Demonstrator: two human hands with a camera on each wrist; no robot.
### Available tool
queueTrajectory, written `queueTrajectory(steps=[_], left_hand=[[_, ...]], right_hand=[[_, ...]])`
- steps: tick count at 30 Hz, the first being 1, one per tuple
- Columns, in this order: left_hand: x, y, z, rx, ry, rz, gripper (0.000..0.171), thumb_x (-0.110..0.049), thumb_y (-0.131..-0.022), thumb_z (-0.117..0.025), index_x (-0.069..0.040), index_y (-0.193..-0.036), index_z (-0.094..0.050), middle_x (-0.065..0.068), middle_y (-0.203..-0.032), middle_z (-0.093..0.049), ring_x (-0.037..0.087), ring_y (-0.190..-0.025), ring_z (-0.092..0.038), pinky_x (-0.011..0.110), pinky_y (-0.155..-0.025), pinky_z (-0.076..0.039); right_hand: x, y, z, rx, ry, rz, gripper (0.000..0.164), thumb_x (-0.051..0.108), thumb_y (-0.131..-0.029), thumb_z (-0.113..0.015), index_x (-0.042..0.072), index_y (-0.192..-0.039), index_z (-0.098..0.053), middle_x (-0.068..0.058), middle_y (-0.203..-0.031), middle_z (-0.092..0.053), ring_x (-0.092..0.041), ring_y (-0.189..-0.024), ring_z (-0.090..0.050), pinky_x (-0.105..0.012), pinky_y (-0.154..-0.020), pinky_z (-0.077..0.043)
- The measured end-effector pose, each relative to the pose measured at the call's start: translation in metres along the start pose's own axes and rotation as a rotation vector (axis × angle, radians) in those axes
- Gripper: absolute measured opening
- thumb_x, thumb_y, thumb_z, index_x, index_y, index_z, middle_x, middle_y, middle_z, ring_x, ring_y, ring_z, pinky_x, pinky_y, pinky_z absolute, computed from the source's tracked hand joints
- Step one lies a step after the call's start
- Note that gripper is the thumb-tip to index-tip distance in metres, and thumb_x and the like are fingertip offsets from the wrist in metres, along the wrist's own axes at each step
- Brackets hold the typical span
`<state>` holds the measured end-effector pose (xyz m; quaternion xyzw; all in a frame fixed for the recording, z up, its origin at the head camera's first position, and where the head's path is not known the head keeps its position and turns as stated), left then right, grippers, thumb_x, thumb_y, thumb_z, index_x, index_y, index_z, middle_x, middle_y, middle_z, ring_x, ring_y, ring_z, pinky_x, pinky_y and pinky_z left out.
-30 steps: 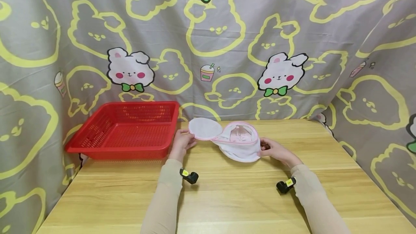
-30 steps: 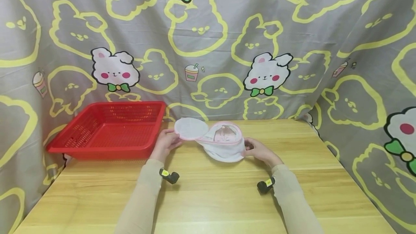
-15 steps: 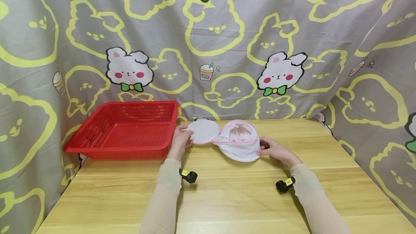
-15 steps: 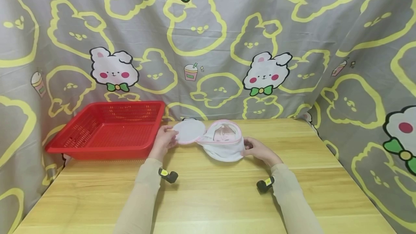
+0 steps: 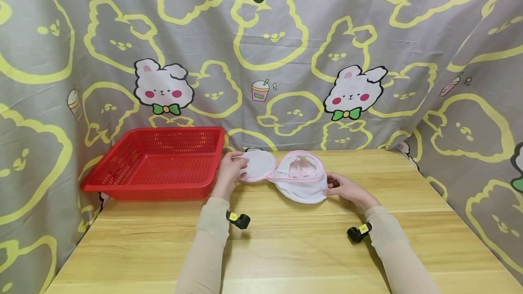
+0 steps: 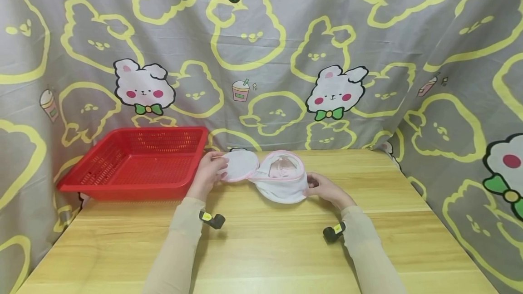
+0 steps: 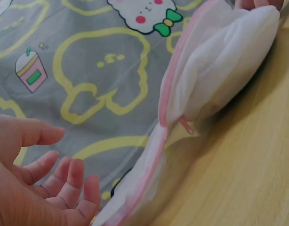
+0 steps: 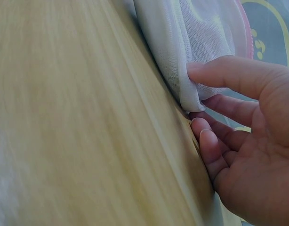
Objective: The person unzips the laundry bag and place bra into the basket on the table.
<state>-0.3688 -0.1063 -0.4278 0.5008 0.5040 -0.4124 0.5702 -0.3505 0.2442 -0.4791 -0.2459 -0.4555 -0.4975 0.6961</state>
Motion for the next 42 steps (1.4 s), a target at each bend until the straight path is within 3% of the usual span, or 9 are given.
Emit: queueTrajectory(steps=[6,19,26,30,33,39,42], left_hand=[[-0.008,0.006,-0.009,0.076,-0.027,-0.027,0.039,-0.012,-0.091,-0.063,-0.003,-0.127,-0.052,0.015,-0.113,-0.058,0.041,-0.116,-0.057,0.049,-0.092,-0.053],[-0.028,0.016,-0.024,0.158,-0.082,-0.175,0.034,-0.014,-0.091,-0.065,-0.005,-0.122,-0.056,0.015,-0.112,-0.062,0.036,-0.107,-0.062,0.054,-0.096,-0.049],[-0.039,0.026,-0.029,0.183,-0.089,-0.307,0.032,-0.017,-0.088,-0.069,-0.004,-0.115,-0.059,0.010,-0.102,-0.064,0.021,-0.091,-0.064,0.046,-0.085,-0.054],[-0.043,0.029,-0.037,0.186,-0.102,-0.326,0.029,-0.014,-0.088,-0.069,-0.004,-0.114,-0.060,0.014,-0.105,-0.064,0.018,-0.091,-0.061,0.039,-0.081,-0.054],[-0.044,0.031,-0.044,0.195,-0.134,-0.345,0.031,-0.011,-0.089,-0.068,0.000,-0.116,-0.059,0.016,-0.108,-0.064,0.016,-0.089,-0.059,0.027,-0.076,-0.050],[-0.042,0.039,-0.062,0.243,-0.172,-0.435,0.029,-0.010,-0.088,-0.069,0.000,-0.114,-0.060,0.018,-0.108,-0.065,0.015,-0.087,-0.059,0.023,-0.080,-0.047],[-0.038,0.043,-0.073,0.286,-0.194,-0.443,0.028,-0.012,-0.089,-0.069,-0.003,-0.114,-0.060,0.017,-0.111,-0.064,0.017,-0.091,-0.059,0.025,-0.082,-0.047]], right_hand=[[0.003,0.001,-0.001,0.002,-0.012,-0.003,0.066,0.013,-0.084,-0.072,-0.005,-0.140,-0.041,-0.011,-0.111,-0.053,-0.017,-0.097,-0.046,-0.025,-0.086,-0.040],[0.003,0.001,0.000,0.006,-0.012,-0.002,0.067,0.013,-0.084,-0.072,-0.006,-0.140,-0.041,-0.015,-0.114,-0.053,-0.019,-0.098,-0.047,-0.024,-0.086,-0.041],[0.003,0.001,0.000,0.001,-0.002,-0.001,0.067,0.014,-0.084,-0.072,-0.006,-0.140,-0.041,-0.010,-0.110,-0.054,-0.016,-0.096,-0.048,-0.024,-0.086,-0.041],[0.002,0.001,0.000,0.001,0.007,0.004,0.067,0.015,-0.084,-0.072,-0.006,-0.140,-0.041,-0.010,-0.110,-0.055,-0.016,-0.097,-0.048,-0.024,-0.087,-0.041],[0.002,0.001,-0.001,0.004,-0.005,0.008,0.068,0.014,-0.084,-0.072,-0.006,-0.140,-0.041,-0.013,-0.110,-0.054,-0.018,-0.097,-0.048,-0.023,-0.087,-0.041],[0.002,0.002,-0.001,0.007,-0.007,0.019,0.067,0.013,-0.084,-0.072,-0.007,-0.140,-0.041,-0.015,-0.111,-0.054,-0.019,-0.097,-0.048,-0.023,-0.087,-0.041],[0.000,0.001,0.000,0.001,0.001,0.012,0.067,0.015,-0.084,-0.072,-0.006,-0.140,-0.042,-0.012,-0.109,-0.055,-0.017,-0.097,-0.048,-0.023,-0.087,-0.041]])
Point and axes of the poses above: each hand's wrist, its own y-axis away from the middle knuckle, its own z-axis out of the back of the hand, x = y × z, the point moved 6 cm from there along -y, towards the middle knuckle
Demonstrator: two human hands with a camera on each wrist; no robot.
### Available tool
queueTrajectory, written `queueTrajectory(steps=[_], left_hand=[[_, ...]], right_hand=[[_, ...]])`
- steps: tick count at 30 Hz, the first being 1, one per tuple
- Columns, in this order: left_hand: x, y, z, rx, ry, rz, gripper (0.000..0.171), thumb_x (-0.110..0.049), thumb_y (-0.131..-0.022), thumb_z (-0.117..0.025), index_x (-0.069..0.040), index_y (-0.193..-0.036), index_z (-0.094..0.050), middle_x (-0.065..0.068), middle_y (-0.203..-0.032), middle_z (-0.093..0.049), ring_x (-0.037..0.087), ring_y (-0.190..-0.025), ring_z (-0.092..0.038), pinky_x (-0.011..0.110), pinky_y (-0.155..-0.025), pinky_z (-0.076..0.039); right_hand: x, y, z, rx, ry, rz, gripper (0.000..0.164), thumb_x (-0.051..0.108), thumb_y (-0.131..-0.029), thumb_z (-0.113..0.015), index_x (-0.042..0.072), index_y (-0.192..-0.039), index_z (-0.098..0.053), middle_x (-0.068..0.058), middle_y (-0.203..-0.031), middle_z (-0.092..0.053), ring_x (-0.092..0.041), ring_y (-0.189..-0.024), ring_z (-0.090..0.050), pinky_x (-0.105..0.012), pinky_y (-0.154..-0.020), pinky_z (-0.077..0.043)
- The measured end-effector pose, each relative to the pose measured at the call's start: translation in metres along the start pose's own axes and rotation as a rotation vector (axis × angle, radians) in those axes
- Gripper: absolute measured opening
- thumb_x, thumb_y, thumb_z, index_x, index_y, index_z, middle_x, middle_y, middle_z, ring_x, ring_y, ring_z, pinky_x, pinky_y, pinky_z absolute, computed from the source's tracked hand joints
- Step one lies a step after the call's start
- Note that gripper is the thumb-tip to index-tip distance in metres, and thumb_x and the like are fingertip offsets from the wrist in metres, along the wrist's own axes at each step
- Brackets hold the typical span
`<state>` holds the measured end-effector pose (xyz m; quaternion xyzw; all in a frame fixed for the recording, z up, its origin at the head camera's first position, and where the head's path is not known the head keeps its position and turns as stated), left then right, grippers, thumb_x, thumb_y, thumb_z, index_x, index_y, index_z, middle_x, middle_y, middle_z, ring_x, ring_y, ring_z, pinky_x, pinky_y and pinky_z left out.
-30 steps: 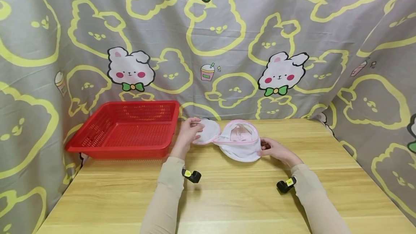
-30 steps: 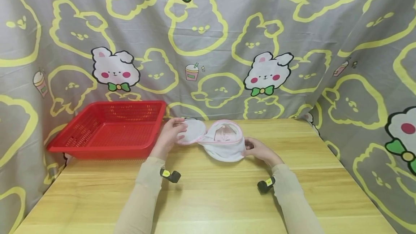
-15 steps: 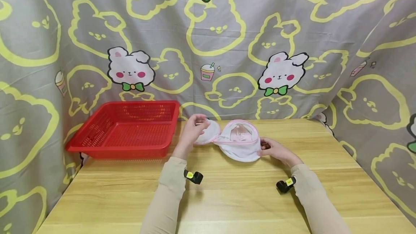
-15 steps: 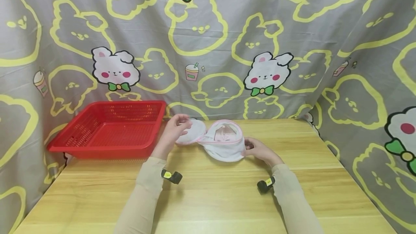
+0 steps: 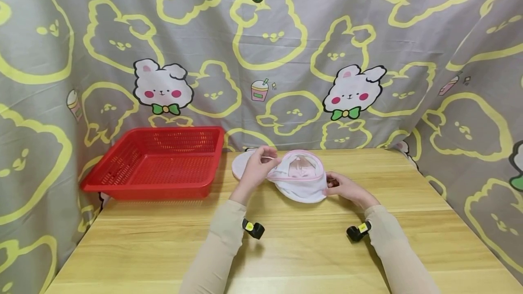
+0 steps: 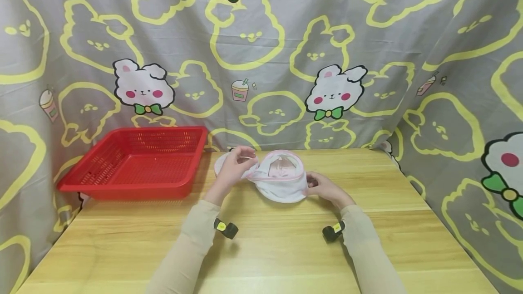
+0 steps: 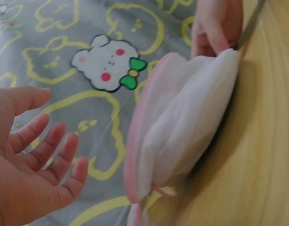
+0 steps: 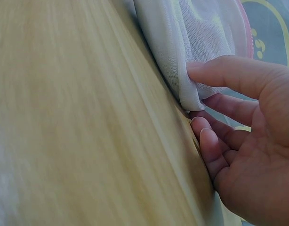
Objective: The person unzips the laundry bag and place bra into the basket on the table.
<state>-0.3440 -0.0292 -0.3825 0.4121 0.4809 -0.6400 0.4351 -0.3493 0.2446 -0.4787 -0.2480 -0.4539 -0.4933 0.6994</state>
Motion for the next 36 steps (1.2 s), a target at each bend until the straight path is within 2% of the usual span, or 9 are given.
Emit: queueTrajectory(steps=[5,10,18,26,31,36], left_hand=[[0.001,0.002,-0.016,0.073,-0.021,-0.001,0.033,-0.014,-0.090,-0.069,-0.002,-0.119,-0.059,0.020,-0.120,-0.062,0.026,-0.101,-0.061,0.028,-0.082,-0.049],[0.002,0.002,-0.029,0.122,-0.033,0.006,0.036,-0.014,-0.090,-0.069,-0.005,-0.123,-0.059,0.019,-0.126,-0.060,0.029,-0.107,-0.060,0.030,-0.084,-0.051],[0.006,-0.006,-0.036,0.109,-0.049,0.017,0.034,-0.013,-0.090,-0.069,-0.007,-0.122,-0.060,0.019,-0.126,-0.061,0.030,-0.108,-0.060,0.038,-0.090,-0.052],[0.013,-0.019,-0.041,0.081,-0.117,0.064,0.031,-0.013,-0.091,-0.067,-0.005,-0.120,-0.062,0.015,-0.123,-0.063,0.026,-0.106,-0.061,0.034,-0.087,-0.050],[0.012,-0.025,-0.050,0.114,-0.123,0.067,0.029,-0.008,-0.092,-0.063,-0.003,-0.121,-0.062,0.017,-0.125,-0.063,0.029,-0.111,-0.060,0.038,-0.095,-0.050],[0.012,-0.026,-0.059,0.158,-0.162,0.093,0.033,-0.011,-0.092,-0.065,-0.003,-0.124,-0.062,0.015,-0.127,-0.063,0.029,-0.118,-0.058,0.039,-0.100,-0.048]], right_hand=[[0.000,0.000,0.000,0.004,0.001,0.002,0.067,0.015,-0.084,-0.072,-0.006,-0.140,-0.041,-0.009,-0.108,-0.055,-0.016,-0.096,-0.049,-0.024,-0.087,-0.041],[0.000,0.001,0.002,0.000,-0.008,-0.007,0.070,0.015,-0.084,-0.073,-0.006,-0.142,-0.039,-0.012,-0.110,-0.054,-0.017,-0.097,-0.048,-0.025,-0.088,-0.041],[-0.001,0.002,0.004,0.004,-0.006,-0.012,0.073,0.015,-0.083,-0.074,-0.006,-0.143,-0.037,-0.017,-0.119,-0.053,-0.018,-0.099,-0.048,-0.026,-0.090,-0.041],[-0.001,-0.003,0.003,0.003,-0.011,-0.001,0.073,0.014,-0.083,-0.075,-0.005,-0.143,-0.038,-0.016,-0.120,-0.053,-0.016,-0.097,-0.049,-0.022,-0.087,-0.041],[-0.003,-0.004,0.002,0.012,-0.027,-0.006,0.072,0.013,-0.083,-0.075,-0.005,-0.142,-0.038,-0.016,-0.120,-0.052,-0.017,-0.097,-0.047,-0.021,-0.086,-0.041],[-0.002,-0.004,0.001,0.017,-0.028,0.007,0.072,0.012,-0.083,-0.074,-0.007,-0.142,-0.037,-0.016,-0.118,-0.051,-0.017,-0.097,-0.047,-0.021,-0.086,-0.041]])
Point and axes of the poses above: each hand's wrist, its own y-axis away from the middle knuckle, its own z-axis out of the back of the hand, x = y × z, the point moved 6 cm from there along -y, towards the middle knuckle
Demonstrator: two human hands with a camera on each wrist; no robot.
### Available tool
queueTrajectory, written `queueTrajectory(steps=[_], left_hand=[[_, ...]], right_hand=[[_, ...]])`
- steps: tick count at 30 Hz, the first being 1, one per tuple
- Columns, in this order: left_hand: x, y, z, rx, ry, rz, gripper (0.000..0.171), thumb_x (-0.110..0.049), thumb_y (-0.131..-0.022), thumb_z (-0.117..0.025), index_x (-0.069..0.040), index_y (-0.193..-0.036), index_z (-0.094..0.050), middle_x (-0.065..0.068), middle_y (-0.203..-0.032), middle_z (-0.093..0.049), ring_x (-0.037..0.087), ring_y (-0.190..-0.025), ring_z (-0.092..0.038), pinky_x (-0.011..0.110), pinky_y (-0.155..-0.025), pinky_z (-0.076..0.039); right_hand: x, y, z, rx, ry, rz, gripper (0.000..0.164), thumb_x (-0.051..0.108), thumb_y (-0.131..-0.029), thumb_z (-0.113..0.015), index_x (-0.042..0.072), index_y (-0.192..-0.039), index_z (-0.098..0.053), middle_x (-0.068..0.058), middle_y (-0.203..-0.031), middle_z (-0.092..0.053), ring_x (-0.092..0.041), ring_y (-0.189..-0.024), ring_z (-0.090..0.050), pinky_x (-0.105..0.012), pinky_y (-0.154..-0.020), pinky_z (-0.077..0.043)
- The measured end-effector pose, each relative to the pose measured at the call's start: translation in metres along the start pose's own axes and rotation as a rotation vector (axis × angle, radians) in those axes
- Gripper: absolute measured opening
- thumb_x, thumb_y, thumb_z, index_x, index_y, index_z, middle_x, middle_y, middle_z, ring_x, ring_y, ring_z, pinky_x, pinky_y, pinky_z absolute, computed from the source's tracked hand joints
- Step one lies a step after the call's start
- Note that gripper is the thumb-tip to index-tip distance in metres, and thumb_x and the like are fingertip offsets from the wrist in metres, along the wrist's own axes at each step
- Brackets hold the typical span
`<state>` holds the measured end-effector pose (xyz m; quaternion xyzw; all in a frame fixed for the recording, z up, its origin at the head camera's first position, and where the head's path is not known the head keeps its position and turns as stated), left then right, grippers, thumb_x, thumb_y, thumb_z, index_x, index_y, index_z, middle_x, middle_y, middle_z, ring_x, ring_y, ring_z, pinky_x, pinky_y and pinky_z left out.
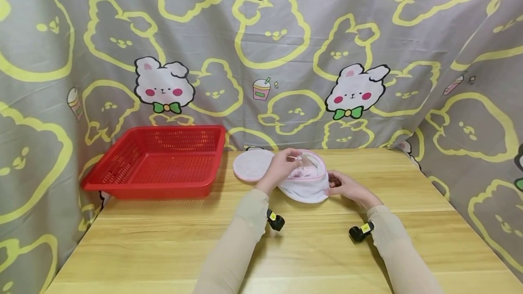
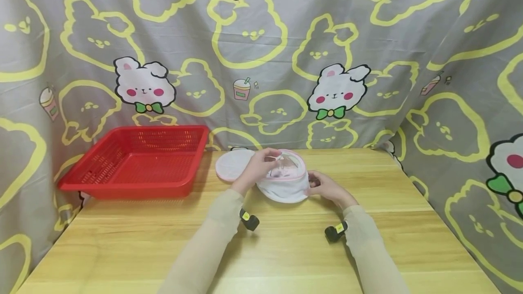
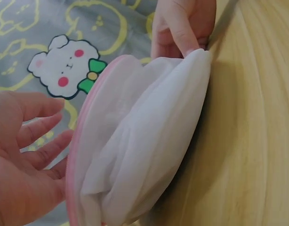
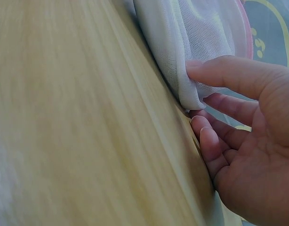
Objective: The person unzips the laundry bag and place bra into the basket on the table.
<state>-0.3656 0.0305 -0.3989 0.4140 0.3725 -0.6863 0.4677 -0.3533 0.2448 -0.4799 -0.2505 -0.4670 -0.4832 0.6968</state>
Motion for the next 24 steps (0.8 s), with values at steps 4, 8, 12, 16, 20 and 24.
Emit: queueTrajectory(steps=[4,8,12,16,20,24], left_hand=[[0.001,-0.001,-0.008,0.010,-0.067,0.007,0.033,-0.009,-0.089,-0.066,-0.002,-0.122,-0.064,0.014,-0.121,-0.067,0.027,-0.115,-0.061,0.034,-0.098,-0.050],[0.003,-0.002,-0.013,-0.001,-0.111,0.001,0.030,-0.003,-0.088,-0.065,-0.002,-0.118,-0.067,0.014,-0.112,-0.070,0.022,-0.103,-0.064,0.027,-0.087,-0.053],[0.006,0.000,-0.015,-0.017,-0.151,0.010,0.032,-0.003,-0.085,-0.066,-0.004,-0.117,-0.068,0.011,-0.112,-0.070,0.018,-0.100,-0.063,0.025,-0.084,-0.053],[0.011,0.002,-0.019,-0.032,-0.170,0.034,0.037,-0.007,-0.084,-0.071,-0.006,-0.121,-0.066,0.009,-0.122,-0.068,0.021,-0.115,-0.062,0.030,-0.097,-0.050],[0.016,0.002,-0.021,-0.071,-0.189,0.055,0.045,-0.007,-0.078,-0.075,-0.005,-0.122,-0.066,0.010,-0.126,-0.067,0.023,-0.123,-0.059,0.033,-0.105,-0.046],[0.016,0.004,-0.022,-0.105,-0.220,0.065,0.049,-0.005,-0.072,-0.077,-0.004,-0.120,-0.066,0.015,-0.126,-0.065,0.028,-0.123,-0.058,0.036,-0.106,-0.045]], right_hand=[[0.000,0.001,0.000,0.002,-0.010,-0.002,0.072,0.011,-0.083,-0.073,-0.008,-0.142,-0.036,-0.017,-0.118,-0.051,-0.017,-0.097,-0.047,-0.020,-0.086,-0.041],[0.000,0.002,0.000,-0.002,-0.010,0.000,0.072,0.010,-0.084,-0.073,-0.008,-0.142,-0.036,-0.016,-0.117,-0.051,-0.017,-0.097,-0.047,-0.020,-0.085,-0.041],[-0.002,0.001,0.001,-0.012,-0.004,-0.011,0.072,0.012,-0.084,-0.074,-0.007,-0.142,-0.037,-0.014,-0.118,-0.052,-0.016,-0.097,-0.048,-0.020,-0.085,-0.041],[-0.003,0.000,0.001,-0.008,0.001,-0.002,0.073,0.013,-0.084,-0.074,-0.006,-0.144,-0.036,-0.017,-0.122,-0.052,-0.016,-0.097,-0.047,-0.020,-0.085,-0.042],[-0.001,-0.001,0.001,0.006,-0.012,0.017,0.075,0.011,-0.083,-0.074,-0.007,-0.145,-0.034,-0.022,-0.125,-0.050,-0.018,-0.097,-0.047,-0.020,-0.085,-0.042],[0.000,0.000,0.002,0.008,-0.023,0.024,0.076,0.010,-0.083,-0.074,-0.007,-0.145,-0.033,-0.022,-0.126,-0.049,-0.017,-0.097,-0.047,-0.020,-0.084,-0.043]])
Point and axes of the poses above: each hand's wrist, its own y-axis away from the middle knuckle, its own z-axis out of the back of the hand, x = y × z, the point moved 6 cm from there along -y, towards the middle knuckle
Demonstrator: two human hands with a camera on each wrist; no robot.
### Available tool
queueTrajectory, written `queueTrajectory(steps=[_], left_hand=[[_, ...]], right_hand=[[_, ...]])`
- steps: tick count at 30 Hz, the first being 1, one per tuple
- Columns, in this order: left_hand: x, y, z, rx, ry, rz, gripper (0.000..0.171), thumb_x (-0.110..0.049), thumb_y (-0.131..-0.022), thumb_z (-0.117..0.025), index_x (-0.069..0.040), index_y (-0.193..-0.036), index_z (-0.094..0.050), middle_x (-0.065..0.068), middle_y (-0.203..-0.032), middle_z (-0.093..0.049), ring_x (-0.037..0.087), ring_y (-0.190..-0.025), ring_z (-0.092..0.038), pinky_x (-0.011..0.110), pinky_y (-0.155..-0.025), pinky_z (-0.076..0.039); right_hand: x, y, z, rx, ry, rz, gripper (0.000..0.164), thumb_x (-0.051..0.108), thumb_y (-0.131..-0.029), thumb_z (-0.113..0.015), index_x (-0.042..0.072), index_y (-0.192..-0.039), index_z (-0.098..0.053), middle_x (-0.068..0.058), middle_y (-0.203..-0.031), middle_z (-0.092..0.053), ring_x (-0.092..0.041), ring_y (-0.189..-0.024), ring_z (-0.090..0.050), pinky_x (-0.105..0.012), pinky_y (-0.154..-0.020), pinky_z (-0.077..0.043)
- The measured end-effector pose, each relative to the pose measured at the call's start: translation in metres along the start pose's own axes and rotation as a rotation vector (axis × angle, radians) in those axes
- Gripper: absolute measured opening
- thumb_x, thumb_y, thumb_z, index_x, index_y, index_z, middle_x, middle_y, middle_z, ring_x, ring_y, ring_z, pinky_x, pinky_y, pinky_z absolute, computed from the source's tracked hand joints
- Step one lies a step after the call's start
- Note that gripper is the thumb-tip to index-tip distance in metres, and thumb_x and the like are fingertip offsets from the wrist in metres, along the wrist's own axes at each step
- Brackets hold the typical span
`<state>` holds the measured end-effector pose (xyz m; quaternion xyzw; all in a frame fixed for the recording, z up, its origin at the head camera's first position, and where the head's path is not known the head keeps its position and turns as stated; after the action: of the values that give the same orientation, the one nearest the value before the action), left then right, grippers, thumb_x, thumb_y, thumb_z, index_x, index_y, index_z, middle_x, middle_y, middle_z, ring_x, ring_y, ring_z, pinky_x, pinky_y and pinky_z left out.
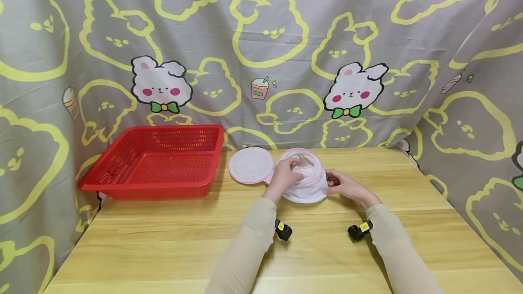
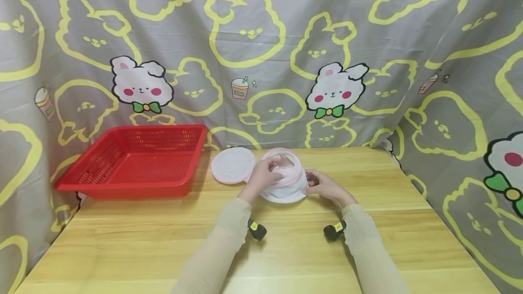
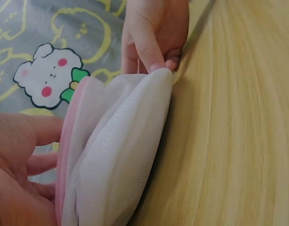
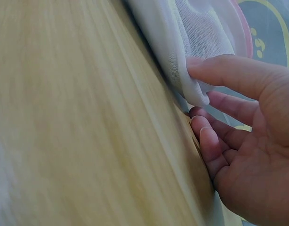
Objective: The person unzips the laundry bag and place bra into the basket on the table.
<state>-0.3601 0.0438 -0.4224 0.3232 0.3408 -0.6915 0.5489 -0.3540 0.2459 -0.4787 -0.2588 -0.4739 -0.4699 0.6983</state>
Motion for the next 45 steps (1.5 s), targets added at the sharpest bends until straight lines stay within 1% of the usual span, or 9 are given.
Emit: queueTrajectory(steps=[6,11,15,20,25,28,32,38,45], left_hand=[[-0.001,0.003,-0.003,0.021,-0.090,0.007,0.059,-0.007,-0.070,-0.080,-0.006,-0.126,-0.062,0.018,-0.125,-0.063,0.034,-0.119,-0.057,0.039,-0.103,-0.046],[-0.002,0.006,-0.008,0.084,-0.172,-0.002,0.063,-0.015,-0.072,-0.081,-0.008,-0.130,-0.058,0.019,-0.128,-0.061,0.039,-0.121,-0.053,0.044,-0.104,-0.043],[-0.002,0.009,-0.011,0.132,-0.190,0.016,0.066,-0.022,-0.076,-0.080,-0.010,-0.135,-0.053,0.019,-0.131,-0.057,0.040,-0.124,-0.049,0.046,-0.106,-0.041],[0.001,0.009,-0.009,0.117,-0.217,0.035,0.068,-0.023,-0.075,-0.082,-0.011,-0.135,-0.054,0.018,-0.131,-0.059,0.039,-0.124,-0.051,0.044,-0.106,-0.042],[0.000,0.007,-0.006,0.089,-0.254,0.017,0.068,-0.015,-0.072,-0.083,-0.010,-0.134,-0.055,0.016,-0.128,-0.063,0.036,-0.120,-0.056,0.042,-0.103,-0.045],[0.001,0.006,-0.006,0.088,-0.242,0.010,0.068,-0.009,-0.071,-0.081,-0.008,-0.134,-0.056,0.014,-0.128,-0.064,0.034,-0.120,-0.058,0.040,-0.102,-0.047],[0.004,0.003,-0.007,0.083,-0.188,0.008,0.067,-0.006,-0.072,-0.080,-0.008,-0.134,-0.056,0.011,-0.131,-0.064,0.031,-0.122,-0.057,0.038,-0.104,-0.046],[0.013,0.001,-0.004,0.069,-0.090,0.041,0.066,-0.010,-0.074,-0.080,-0.009,-0.135,-0.056,0.012,-0.133,-0.061,0.031,-0.125,-0.056,0.040,-0.107,-0.043],[0.011,0.002,0.002,0.060,-0.070,0.022,0.062,-0.012,-0.075,-0.079,-0.008,-0.133,-0.056,0.013,-0.133,-0.061,0.032,-0.125,-0.055,0.041,-0.107,-0.044]], right_hand=[[0.002,0.000,0.000,0.000,-0.004,0.015,0.075,0.008,-0.084,-0.073,-0.008,-0.145,-0.033,-0.024,-0.125,-0.049,-0.016,-0.097,-0.046,-0.018,-0.083,-0.042],[0.003,0.001,-0.001,0.002,0.011,0.015,0.073,0.009,-0.084,-0.072,-0.007,-0.145,-0.034,-0.025,-0.128,-0.049,-0.017,-0.099,-0.046,-0.019,-0.085,-0.041],[0.003,0.001,-0.001,0.000,0.026,0.011,0.073,0.010,-0.084,-0.073,-0.007,-0.144,-0.035,-0.025,-0.129,-0.050,-0.019,-0.100,-0.046,-0.020,-0.085,-0.040],[0.003,0.001,-0.002,0.005,0.032,0.008,0.072,0.010,-0.084,-0.073,-0.007,-0.144,-0.036,-0.024,-0.128,-0.050,-0.021,-0.101,-0.046,-0.020,-0.084,-0.040],[0.004,0.000,-0.003,-0.003,0.033,0.009,0.072,0.010,-0.084,-0.073,-0.008,-0.143,-0.036,-0.021,-0.126,-0.050,-0.020,-0.099,-0.046,-0.020,-0.084,-0.040],[0.004,0.000,-0.003,-0.005,0.031,0.015,0.072,0.009,-0.083,-0.073,-0.009,-0.142,-0.037,-0.020,-0.123,-0.051,-0.019,-0.098,-0.047,-0.019,-0.083,-0.041],[0.004,0.001,-0.002,0.002,0.020,0.018,0.071,0.009,-0.083,-0.073,-0.009,-0.142,-0.037,-0.020,-0.123,-0.052,-0.018,-0.097,-0.047,-0.019,-0.083,-0.042],[0.003,0.002,-0.001,0.019,0.026,0.025,0.072,0.008,-0.083,-0.073,-0.010,-0.142,-0.036,-0.025,-0.127,-0.049,-0.017,-0.097,-0.046,-0.020,-0.083,-0.042],[0.003,0.002,-0.002,0.018,0.041,0.009,0.072,0.010,-0.083,-0.073,-0.008,-0.143,-0.036,-0.024,-0.128,-0.048,-0.021,-0.100,-0.044,-0.021,-0.083,-0.041]])
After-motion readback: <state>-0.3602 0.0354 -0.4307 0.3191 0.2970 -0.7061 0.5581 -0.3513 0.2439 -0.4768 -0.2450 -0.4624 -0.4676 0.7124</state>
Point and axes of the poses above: each hand's wrist, its own y-axis away from the middle knuckle, its own z-axis out of the back of the hand, x = y × z, the point moved 6 cm from there along -y, towards the middle knuckle
